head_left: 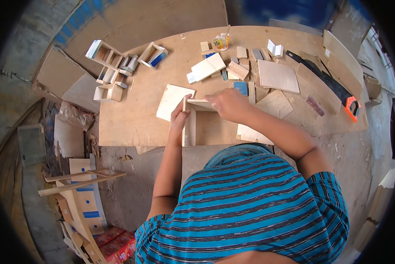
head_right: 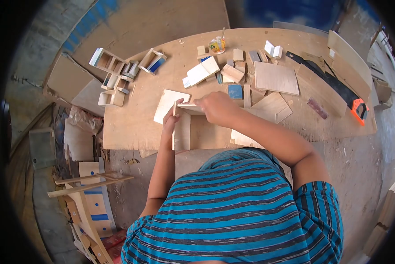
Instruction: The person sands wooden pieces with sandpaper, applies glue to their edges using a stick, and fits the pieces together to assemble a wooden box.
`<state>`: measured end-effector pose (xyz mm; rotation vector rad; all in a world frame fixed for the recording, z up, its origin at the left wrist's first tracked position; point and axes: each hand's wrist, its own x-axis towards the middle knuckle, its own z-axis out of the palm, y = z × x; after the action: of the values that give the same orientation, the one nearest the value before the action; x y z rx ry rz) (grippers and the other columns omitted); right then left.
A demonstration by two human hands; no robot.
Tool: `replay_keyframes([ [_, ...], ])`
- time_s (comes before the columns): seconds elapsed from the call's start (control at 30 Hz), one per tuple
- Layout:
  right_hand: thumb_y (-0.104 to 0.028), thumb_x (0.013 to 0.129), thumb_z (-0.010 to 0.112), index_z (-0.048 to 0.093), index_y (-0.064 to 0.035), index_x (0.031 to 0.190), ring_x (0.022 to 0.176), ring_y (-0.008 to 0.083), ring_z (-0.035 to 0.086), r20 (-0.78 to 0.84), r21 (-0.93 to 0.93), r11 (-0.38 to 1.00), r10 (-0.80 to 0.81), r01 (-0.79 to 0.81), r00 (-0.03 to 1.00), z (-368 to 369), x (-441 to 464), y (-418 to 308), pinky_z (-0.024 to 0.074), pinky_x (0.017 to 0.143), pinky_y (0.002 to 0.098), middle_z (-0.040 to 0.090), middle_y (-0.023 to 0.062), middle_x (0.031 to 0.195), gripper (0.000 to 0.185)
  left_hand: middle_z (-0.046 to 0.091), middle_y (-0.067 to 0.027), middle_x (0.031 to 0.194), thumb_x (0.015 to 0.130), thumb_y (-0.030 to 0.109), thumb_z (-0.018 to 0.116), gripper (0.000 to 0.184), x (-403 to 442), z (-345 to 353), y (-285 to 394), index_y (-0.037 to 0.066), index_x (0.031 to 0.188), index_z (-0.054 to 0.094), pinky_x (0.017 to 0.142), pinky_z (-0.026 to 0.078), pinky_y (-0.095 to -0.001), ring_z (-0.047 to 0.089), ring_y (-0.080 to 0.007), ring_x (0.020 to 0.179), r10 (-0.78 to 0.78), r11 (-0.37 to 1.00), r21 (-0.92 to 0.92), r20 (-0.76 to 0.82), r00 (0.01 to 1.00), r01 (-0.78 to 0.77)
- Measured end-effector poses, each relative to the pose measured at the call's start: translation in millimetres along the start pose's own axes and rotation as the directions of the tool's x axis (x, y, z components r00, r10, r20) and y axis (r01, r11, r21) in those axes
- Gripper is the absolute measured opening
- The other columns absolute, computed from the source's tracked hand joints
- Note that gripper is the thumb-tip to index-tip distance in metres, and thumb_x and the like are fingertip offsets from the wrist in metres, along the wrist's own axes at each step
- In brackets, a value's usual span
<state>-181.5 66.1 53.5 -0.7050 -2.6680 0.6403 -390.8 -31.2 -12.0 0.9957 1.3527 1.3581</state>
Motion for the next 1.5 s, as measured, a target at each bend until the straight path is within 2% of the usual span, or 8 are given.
replay_keyframes([
  [0.17,-0.007,0.079,0.058,0.065,-0.0055,0.113,0.079,0.0356,0.064,-0.034,-0.009,1.000,0.007,-0.007,0.999,-1,0,1,0.0504,0.071,0.0445,0.067,0.0173,0.088,0.035,0.057,-0.0067,0.123,0.074,0.005,0.046,0.057,-8,5,5,-0.002,0.130,0.052,0.097,0.036,-0.0260,0.049,-0.0147,0.115,-0.042,0.992,-0.117,-0.014,0.999,0.040],
  [0.57,-0.007,0.078,0.059,0.066,-0.0049,0.111,0.081,0.0361,0.063,-0.014,0.015,1.000,0.014,-0.014,1.000,4,4,4,0.0498,0.073,0.0450,0.067,0.0171,0.089,0.033,0.056,-0.0062,0.122,0.077,0.007,0.045,0.055,-8,14,16,-0.001,0.130,0.051,0.099,0.035,-0.0272,0.048,-0.0149,0.115,0.042,0.996,0.074,-0.011,0.999,-0.041],
  [0.67,-0.006,0.078,0.059,0.067,-0.0047,0.110,0.081,0.0361,0.063,-0.045,0.035,0.999,0.002,-0.001,0.999,2,10,6,0.0498,0.073,0.0450,0.067,0.0172,0.089,0.033,0.056,-0.0059,0.120,0.076,0.007,0.043,0.055,2,11,4,-0.001,0.130,0.051,0.097,0.036,-0.0273,0.048,-0.0150,0.113,0.045,0.997,-0.057,-0.030,0.999,-0.047],
  [0.97,-0.009,0.080,0.059,0.063,-0.0113,0.118,0.088,0.0333,0.064,0.011,0.023,1.000,0.019,-0.020,1.000,-4,12,4,0.0507,0.077,0.0441,0.067,0.0157,0.093,0.039,0.055,-0.0085,0.123,0.077,0.012,0.045,0.056,-2,13,16,0.000,0.132,0.049,0.098,0.036,-0.0280,0.049,-0.0170,0.115,-0.032,0.999,0.008,-0.018,0.999,0.032],
  [1.07,-0.006,0.075,0.059,0.067,-0.0102,0.108,0.085,0.0334,0.064,-0.028,-0.041,0.998,0.049,-0.050,0.998,-14,9,1,0.0505,0.073,0.0446,0.067,0.0140,0.089,0.034,0.055,-0.0115,0.125,0.077,0.014,0.046,0.058,-5,12,20,-0.001,0.133,0.048,0.101,0.035,-0.0295,0.050,-0.0195,0.117,-0.068,0.997,-0.045,-0.031,0.997,0.066],
  [1.17,-0.016,0.077,0.065,0.062,-0.0110,0.119,0.093,0.0317,0.064,0.219,-0.129,0.968,0.239,-0.214,0.946,-35,19,12,0.0497,0.082,0.0434,0.067,0.0156,0.100,0.042,0.055,-0.0136,0.126,0.078,0.017,0.048,0.059,-9,-2,17,-0.001,0.134,0.047,0.100,0.037,-0.0313,0.051,-0.0217,0.116,-0.089,0.987,-0.136,-0.044,0.995,0.083],
  [1.27,-0.018,0.075,0.067,0.062,-0.0087,0.118,0.093,0.0326,0.064,0.063,0.139,0.957,0.247,-0.253,0.967,-27,17,68,0.0494,0.084,0.0405,0.067,0.0167,0.102,0.045,0.057,-0.0141,0.124,0.080,0.020,0.050,0.057,-19,-27,27,-0.001,0.133,0.048,0.098,0.040,-0.0327,0.053,-0.0227,0.114,-0.299,0.946,-0.156,-0.080,0.951,0.284],
  [1.5,-0.008,0.076,0.064,0.062,-0.0052,0.116,0.096,0.0219,0.064,0.177,0.236,0.892,0.351,-0.386,0.920,-22,23,109,0.0483,0.085,0.0307,0.067,0.0135,0.101,0.040,0.066,-0.0053,0.100,0.089,0.012,0.055,0.032,-22,-64,18,-0.001,0.119,0.059,0.076,0.049,-0.0260,0.062,-0.0122,0.085,-0.226,0.974,-0.035,-0.200,0.953,0.224],
])
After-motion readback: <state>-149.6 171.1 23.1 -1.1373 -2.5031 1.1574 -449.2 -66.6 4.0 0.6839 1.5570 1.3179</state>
